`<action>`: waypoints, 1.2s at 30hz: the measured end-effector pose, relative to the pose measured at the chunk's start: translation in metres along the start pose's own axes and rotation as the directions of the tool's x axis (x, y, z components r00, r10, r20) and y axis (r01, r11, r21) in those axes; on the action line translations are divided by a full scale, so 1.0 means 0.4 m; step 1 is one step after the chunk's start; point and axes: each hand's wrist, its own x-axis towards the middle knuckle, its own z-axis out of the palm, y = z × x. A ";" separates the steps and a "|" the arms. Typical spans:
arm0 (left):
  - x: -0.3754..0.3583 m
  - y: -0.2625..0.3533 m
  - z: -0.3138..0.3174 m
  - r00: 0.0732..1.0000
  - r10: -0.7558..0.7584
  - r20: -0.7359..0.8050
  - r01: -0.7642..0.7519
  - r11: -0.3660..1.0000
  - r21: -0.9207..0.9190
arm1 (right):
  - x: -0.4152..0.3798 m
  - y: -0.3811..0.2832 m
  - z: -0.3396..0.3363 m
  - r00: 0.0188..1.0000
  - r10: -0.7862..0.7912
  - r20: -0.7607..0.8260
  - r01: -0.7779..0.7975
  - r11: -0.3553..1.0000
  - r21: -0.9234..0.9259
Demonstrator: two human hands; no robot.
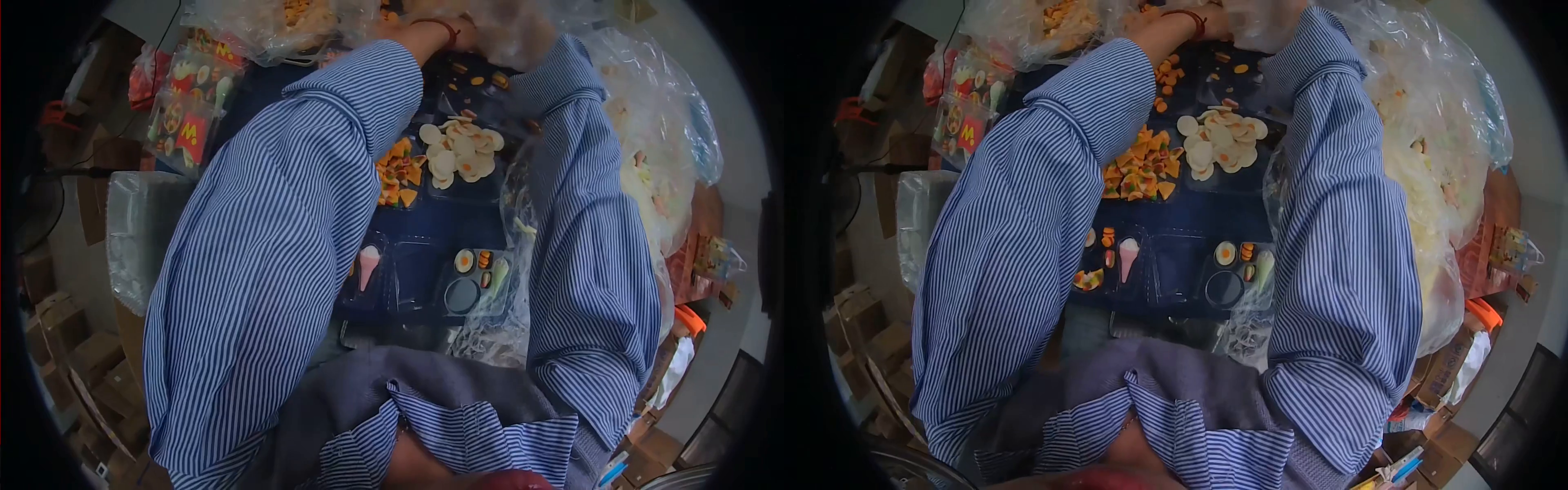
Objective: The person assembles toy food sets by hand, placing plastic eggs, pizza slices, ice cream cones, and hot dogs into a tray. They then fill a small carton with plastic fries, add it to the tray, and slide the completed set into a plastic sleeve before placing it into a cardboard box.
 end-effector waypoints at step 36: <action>-0.503 0.267 -0.099 0.945 -0.044 -0.323 0.007 0.993 -0.116 | -0.331 -0.333 -0.237 0.993 0.047 0.106 -0.091 0.884 0.458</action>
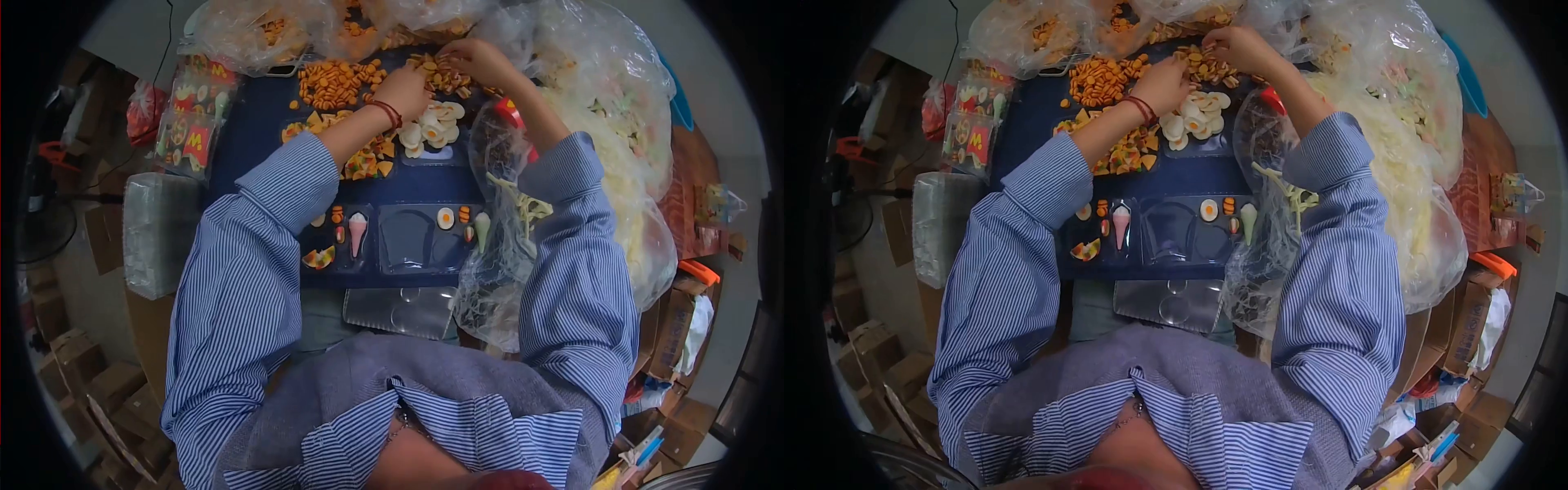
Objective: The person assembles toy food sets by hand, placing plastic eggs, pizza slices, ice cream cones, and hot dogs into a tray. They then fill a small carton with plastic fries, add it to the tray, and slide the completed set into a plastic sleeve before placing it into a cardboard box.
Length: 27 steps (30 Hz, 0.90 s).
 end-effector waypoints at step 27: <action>0.020 -0.047 0.028 0.903 0.026 0.429 0.084 0.968 -0.237 | -0.203 0.012 -0.040 0.905 0.383 0.185 -0.417 0.706 0.572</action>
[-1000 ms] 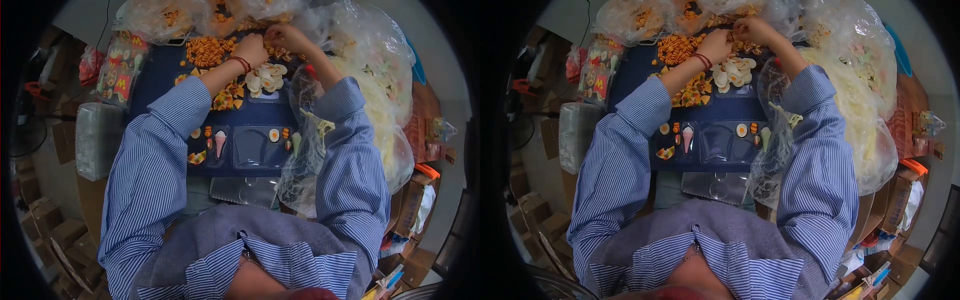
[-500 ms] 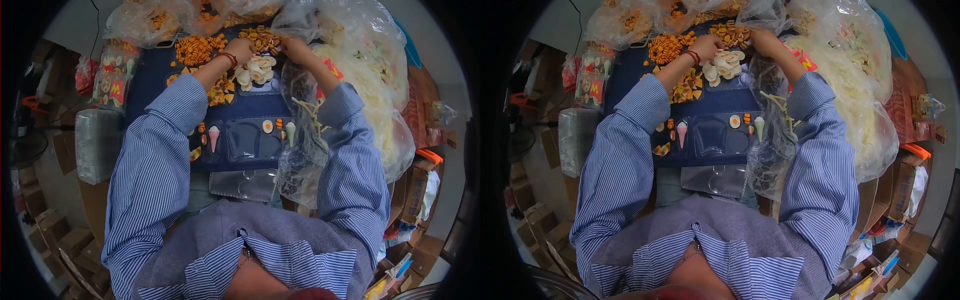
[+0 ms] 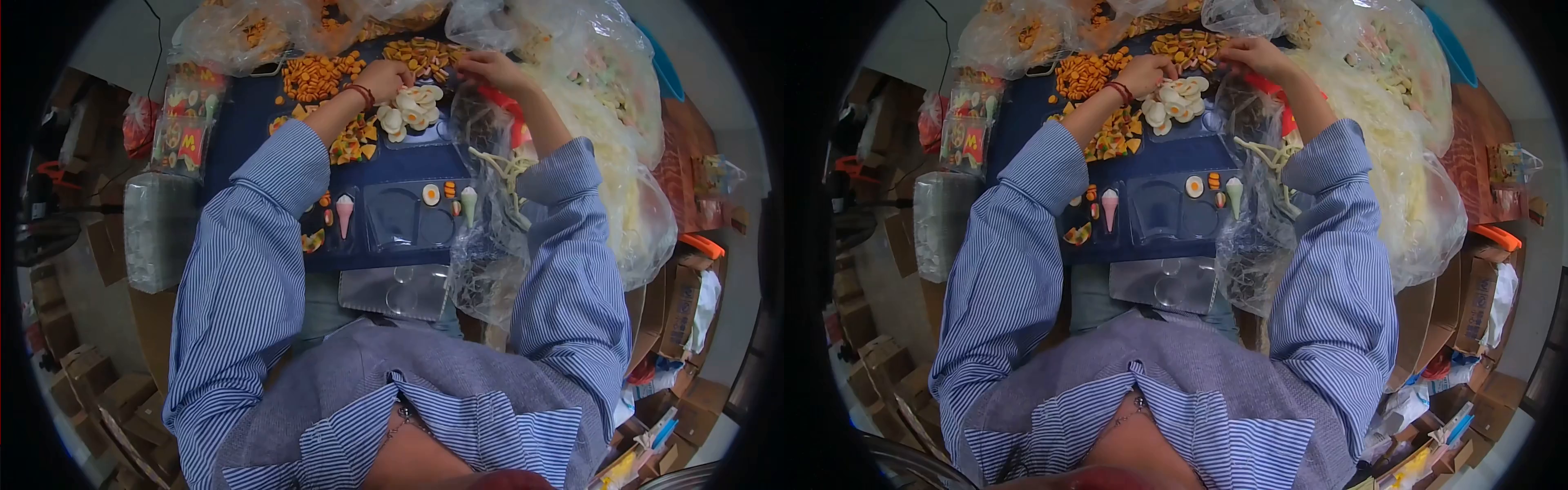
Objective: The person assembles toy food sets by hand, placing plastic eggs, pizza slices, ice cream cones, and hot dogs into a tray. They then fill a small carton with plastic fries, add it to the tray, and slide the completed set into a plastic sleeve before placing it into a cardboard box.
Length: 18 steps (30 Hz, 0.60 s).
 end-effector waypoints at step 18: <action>-0.183 0.117 0.046 0.973 0.224 0.057 -0.217 0.800 0.559 | -0.254 0.041 0.066 0.848 -0.496 0.186 0.289 0.138 -0.947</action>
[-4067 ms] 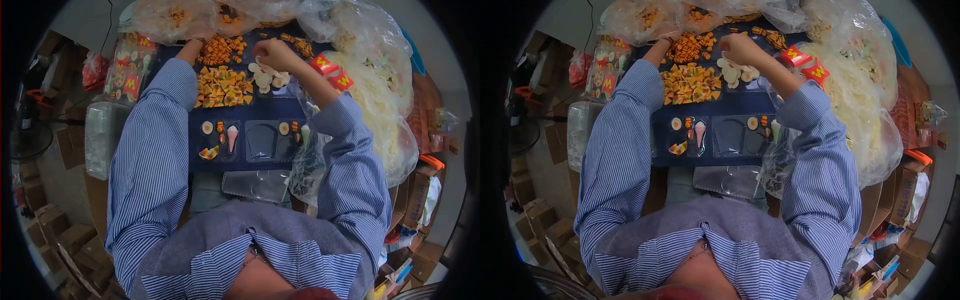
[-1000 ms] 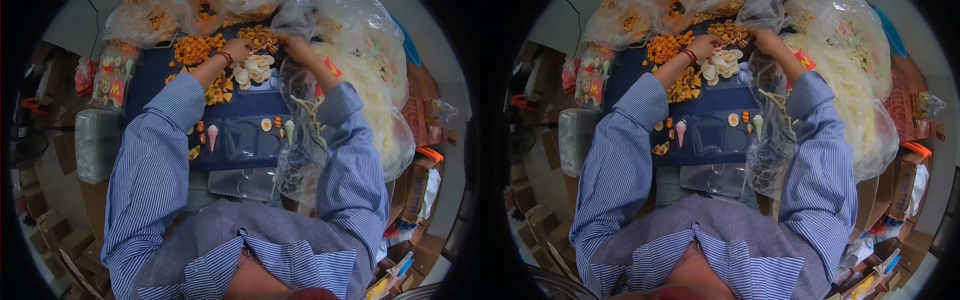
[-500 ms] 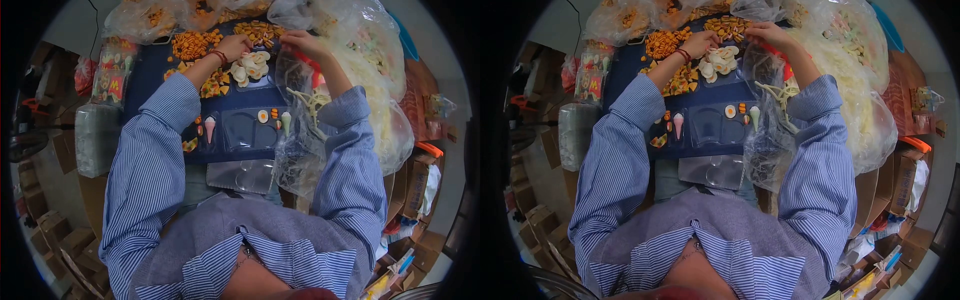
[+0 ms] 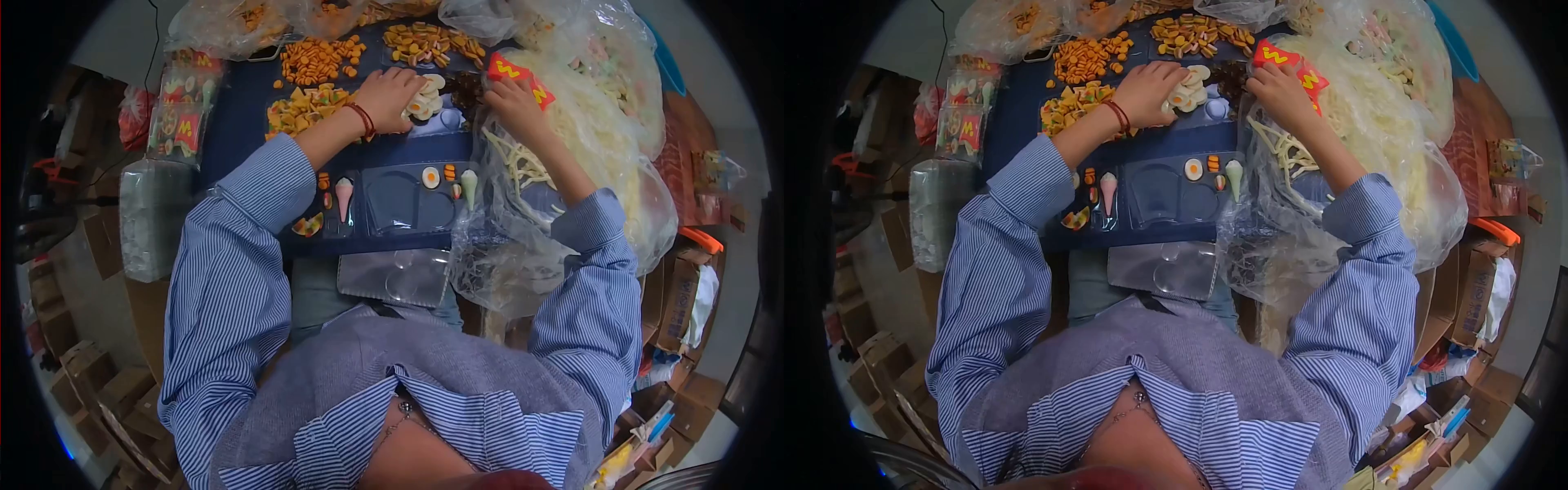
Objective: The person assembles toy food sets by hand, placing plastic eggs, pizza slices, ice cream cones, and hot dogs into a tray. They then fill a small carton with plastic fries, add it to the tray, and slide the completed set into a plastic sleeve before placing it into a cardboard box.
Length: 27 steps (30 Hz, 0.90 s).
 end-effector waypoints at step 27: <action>0.009 -0.144 -0.035 0.912 -0.409 -0.034 0.257 0.634 -0.729 | 0.163 -0.212 0.065 0.971 0.138 0.196 -0.206 0.898 0.390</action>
